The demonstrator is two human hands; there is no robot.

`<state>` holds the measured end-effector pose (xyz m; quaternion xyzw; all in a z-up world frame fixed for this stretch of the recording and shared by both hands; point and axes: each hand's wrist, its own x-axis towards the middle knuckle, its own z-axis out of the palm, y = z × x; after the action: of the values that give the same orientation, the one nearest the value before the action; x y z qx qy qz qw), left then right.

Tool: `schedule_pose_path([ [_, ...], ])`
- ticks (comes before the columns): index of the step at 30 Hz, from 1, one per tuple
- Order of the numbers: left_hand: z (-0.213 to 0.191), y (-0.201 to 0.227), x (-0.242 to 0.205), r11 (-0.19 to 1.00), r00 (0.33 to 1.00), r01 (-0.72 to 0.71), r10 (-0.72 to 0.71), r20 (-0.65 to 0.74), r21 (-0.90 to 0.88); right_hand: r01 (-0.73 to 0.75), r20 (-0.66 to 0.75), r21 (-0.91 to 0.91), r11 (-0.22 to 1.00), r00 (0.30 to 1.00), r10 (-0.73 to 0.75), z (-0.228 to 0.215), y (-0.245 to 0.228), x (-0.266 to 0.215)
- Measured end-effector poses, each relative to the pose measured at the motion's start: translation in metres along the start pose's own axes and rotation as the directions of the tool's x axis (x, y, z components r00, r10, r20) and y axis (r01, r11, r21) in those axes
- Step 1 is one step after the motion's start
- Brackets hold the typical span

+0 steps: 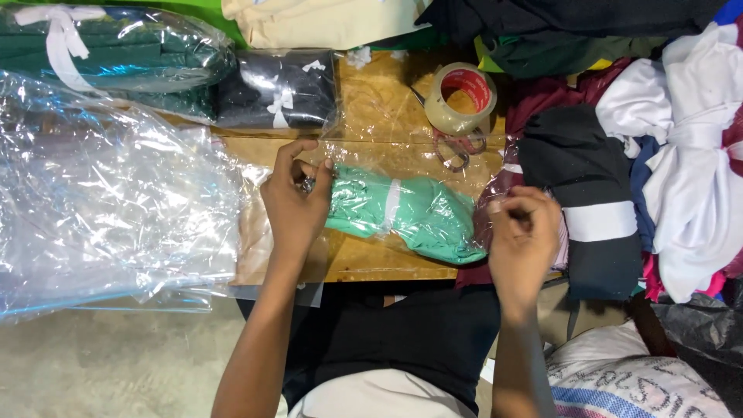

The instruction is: Folding a piece of green fabric, placing it inside a plastic bag, and sealing the bag with tape and scissors.

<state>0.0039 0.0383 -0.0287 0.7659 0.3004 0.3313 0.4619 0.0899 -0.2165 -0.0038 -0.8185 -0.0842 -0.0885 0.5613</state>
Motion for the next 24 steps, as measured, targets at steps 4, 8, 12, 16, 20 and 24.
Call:
schedule_pose_path([
  [4,-0.003,0.005,-0.005,1.0,1.0,0.021,-0.021,-0.006,0.0,0.426,0.052,-0.256,0.868,0.902,-0.428,-0.008,-0.023,0.004],
  [8,-0.002,0.011,-0.007,0.995,0.999,0.05,-0.049,0.006,-0.084,0.645,0.46,-0.217,0.732,0.729,-0.506,0.019,-0.047,-0.001],
  [12,-0.014,0.019,-0.008,0.989,0.995,0.102,-0.101,0.017,-0.109,0.714,0.638,-0.285,0.639,0.639,-0.429,0.037,-0.034,-0.002],
  [16,-0.022,0.026,-0.003,0.98,0.992,0.126,-0.121,0.044,-0.155,0.722,0.693,-0.321,0.612,0.62,-0.368,0.041,-0.021,-0.004],
  [20,-0.016,0.057,-0.016,0.912,0.931,-0.358,0.366,-0.002,0.203,0.699,0.73,-0.344,0.627,0.619,-0.29,0.04,-0.023,-0.004],
  [24,0.02,0.061,-0.053,0.798,0.793,-0.584,0.524,0.309,0.146,0.727,0.752,-0.34,0.597,0.591,-0.291,0.04,-0.009,-0.004],
])
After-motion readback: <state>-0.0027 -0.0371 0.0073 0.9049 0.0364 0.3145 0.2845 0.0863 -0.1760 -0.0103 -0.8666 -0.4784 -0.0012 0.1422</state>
